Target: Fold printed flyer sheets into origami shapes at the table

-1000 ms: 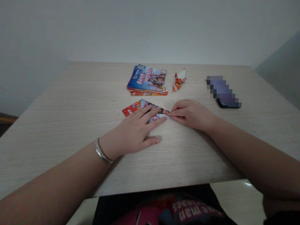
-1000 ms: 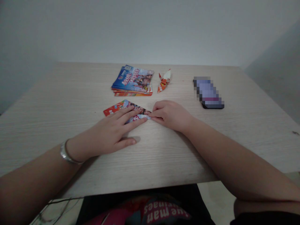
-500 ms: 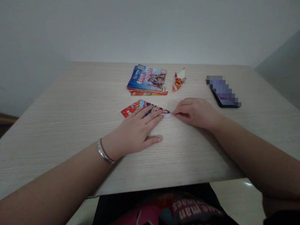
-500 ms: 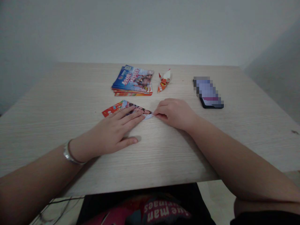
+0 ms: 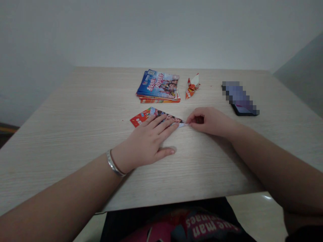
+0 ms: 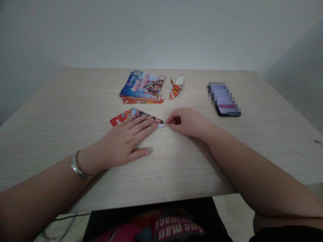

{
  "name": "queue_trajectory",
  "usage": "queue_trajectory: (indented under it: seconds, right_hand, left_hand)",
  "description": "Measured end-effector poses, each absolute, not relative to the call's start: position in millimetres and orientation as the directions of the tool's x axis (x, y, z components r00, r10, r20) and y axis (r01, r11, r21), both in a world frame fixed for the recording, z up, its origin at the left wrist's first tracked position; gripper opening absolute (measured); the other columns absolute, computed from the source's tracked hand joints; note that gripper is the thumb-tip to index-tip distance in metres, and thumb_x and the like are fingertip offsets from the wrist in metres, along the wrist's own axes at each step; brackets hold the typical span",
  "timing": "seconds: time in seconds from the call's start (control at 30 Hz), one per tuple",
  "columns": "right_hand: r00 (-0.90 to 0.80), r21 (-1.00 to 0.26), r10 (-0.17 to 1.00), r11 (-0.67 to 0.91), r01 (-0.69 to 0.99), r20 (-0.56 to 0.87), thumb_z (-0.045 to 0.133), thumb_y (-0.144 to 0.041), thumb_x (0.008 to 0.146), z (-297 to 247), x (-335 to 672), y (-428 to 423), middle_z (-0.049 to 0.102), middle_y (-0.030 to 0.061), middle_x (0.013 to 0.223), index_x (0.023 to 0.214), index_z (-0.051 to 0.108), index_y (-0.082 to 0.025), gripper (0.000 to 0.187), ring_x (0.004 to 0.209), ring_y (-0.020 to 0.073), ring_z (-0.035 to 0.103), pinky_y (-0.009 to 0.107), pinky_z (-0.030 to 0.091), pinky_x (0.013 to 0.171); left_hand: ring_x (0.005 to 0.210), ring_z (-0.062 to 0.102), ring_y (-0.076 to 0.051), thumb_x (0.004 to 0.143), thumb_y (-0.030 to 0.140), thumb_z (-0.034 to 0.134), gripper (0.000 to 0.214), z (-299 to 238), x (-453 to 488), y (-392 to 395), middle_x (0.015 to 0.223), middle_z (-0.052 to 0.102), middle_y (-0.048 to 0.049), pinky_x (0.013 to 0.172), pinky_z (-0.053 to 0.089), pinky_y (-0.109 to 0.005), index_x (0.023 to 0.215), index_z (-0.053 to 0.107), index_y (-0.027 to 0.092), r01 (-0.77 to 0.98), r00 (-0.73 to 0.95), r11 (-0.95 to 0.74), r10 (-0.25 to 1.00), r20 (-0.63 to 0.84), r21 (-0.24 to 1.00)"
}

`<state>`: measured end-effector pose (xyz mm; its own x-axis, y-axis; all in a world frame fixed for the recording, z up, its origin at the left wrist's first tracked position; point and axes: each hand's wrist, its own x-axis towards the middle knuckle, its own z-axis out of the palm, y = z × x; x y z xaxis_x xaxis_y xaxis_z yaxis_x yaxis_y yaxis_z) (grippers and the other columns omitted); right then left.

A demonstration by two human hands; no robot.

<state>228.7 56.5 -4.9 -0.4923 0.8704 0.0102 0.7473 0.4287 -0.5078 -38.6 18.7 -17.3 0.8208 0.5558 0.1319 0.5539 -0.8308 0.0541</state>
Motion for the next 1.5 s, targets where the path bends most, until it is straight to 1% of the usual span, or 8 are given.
queue_trajectory:
  seconds: [0.17,0.53,0.63,0.73,1.03,1.17,1.3,1.5]
  right_hand:
    - [-0.434,-0.485,0.887,0.313,0.817,-0.159,0.061,-0.031,0.083,2.1,224.0,59.7,0.071,0.0001,0.066,0.081,0.074,-0.021,0.016,0.056,0.0143,0.059,0.027,0.041,0.054]
    - [-0.521,-0.196,0.838,0.491,0.849,-0.16,0.063,-0.026,0.083,8.2,240.6,68.1,0.072,0.0026,0.067,0.081,0.075,-0.022,0.013,0.053,0.0145,0.058,0.028,0.037,0.05]
    - [-0.497,-0.314,0.868,0.471,0.824,-0.002,0.059,-0.025,0.085,4.9,244.7,62.0,0.074,0.0022,0.073,0.085,0.074,-0.022,0.015,0.06,0.0152,0.061,0.028,0.042,0.056]
    - [-0.467,-0.509,0.884,0.407,0.758,0.011,0.054,-0.033,0.092,0.1,232.3,56.3,0.073,0.0012,0.077,0.086,0.072,-0.022,0.022,0.067,0.015,0.063,0.027,0.044,0.061]
    - [-0.409,-0.548,0.913,0.351,0.759,0.019,0.064,-0.026,0.081,-11.2,213.0,57.7,0.068,-0.0007,0.068,0.079,0.07,-0.019,0.009,0.059,0.0124,0.056,0.026,0.039,0.056]
    - [-0.503,-0.445,0.856,0.5,0.743,0.121,0.061,-0.021,0.085,-3.8,225.2,53.4,0.072,0.0015,0.077,0.09,0.075,-0.02,0.015,0.067,0.0143,0.062,0.027,0.043,0.063]
    - [-0.717,-0.225,0.686,0.723,0.653,0.126,0.056,-0.023,0.093,3.7,232.4,49.0,0.076,0.0039,0.1,0.102,0.077,-0.023,0.022,0.091,0.0197,0.068,0.031,0.047,0.078]
    - [-0.703,-0.085,0.705,0.709,0.7,0.087,0.057,-0.026,0.095,7.1,228.2,47.3,0.076,0.0039,0.101,0.099,0.079,-0.024,0.022,0.09,0.0201,0.069,0.031,0.046,0.075]
  left_hand:
    - [0.149,0.031,-0.033,0.099,0.064,0.033,0.075,-18.8,-38.8,20.0,0.16,0.034,-0.0161,0.124,0.021,-0.054,0.155,0.033,0.012,0.537,0.834,-0.843,0.537,0.125,0.038]
    - [0.149,0.031,-0.032,0.099,0.065,0.035,0.074,-17.0,-37.7,17.3,0.16,0.036,-0.014,0.124,0.022,-0.052,0.152,0.037,0.014,0.559,0.821,-0.828,0.559,0.111,0.037]
    - [0.149,0.032,-0.032,0.098,0.065,0.034,0.075,-17.9,-37.3,17.6,0.159,0.037,-0.015,0.124,0.022,-0.053,0.152,0.037,0.013,0.556,0.823,-0.83,0.556,0.115,0.032]
    - [0.147,0.034,-0.034,0.099,0.065,0.034,0.076,-18.3,-36.2,18.8,0.159,0.037,-0.0167,0.124,0.023,-0.053,0.153,0.037,0.011,0.552,0.827,-0.834,0.55,0.116,0.022]
    - [0.143,0.039,-0.036,0.098,0.063,0.038,0.07,-14.9,-33.6,22.7,0.154,0.044,-0.016,0.121,0.029,-0.056,0.151,0.041,0.017,0.546,0.83,-0.838,0.545,0.123,0.028]
    - [0.142,0.04,-0.035,0.098,0.063,0.038,0.07,-17.2,-33.6,24.0,0.153,0.045,-0.0166,0.12,0.03,-0.055,0.15,0.043,0.015,0.542,0.829,-0.84,0.539,0.147,0.024]
    - [0.14,0.042,-0.035,0.098,0.063,0.038,0.07,-19.4,-34.3,25.6,0.152,0.047,-0.0159,0.119,0.032,-0.054,0.149,0.043,0.015,0.525,0.836,-0.851,0.519,0.176,0.012]
    - [0.138,0.044,-0.034,0.098,0.063,0.039,0.071,-19.8,-33.6,25.8,0.15,0.049,-0.0167,0.117,0.034,-0.053,0.148,0.044,0.013,0.531,0.832,-0.848,0.521,0.189,0.0]
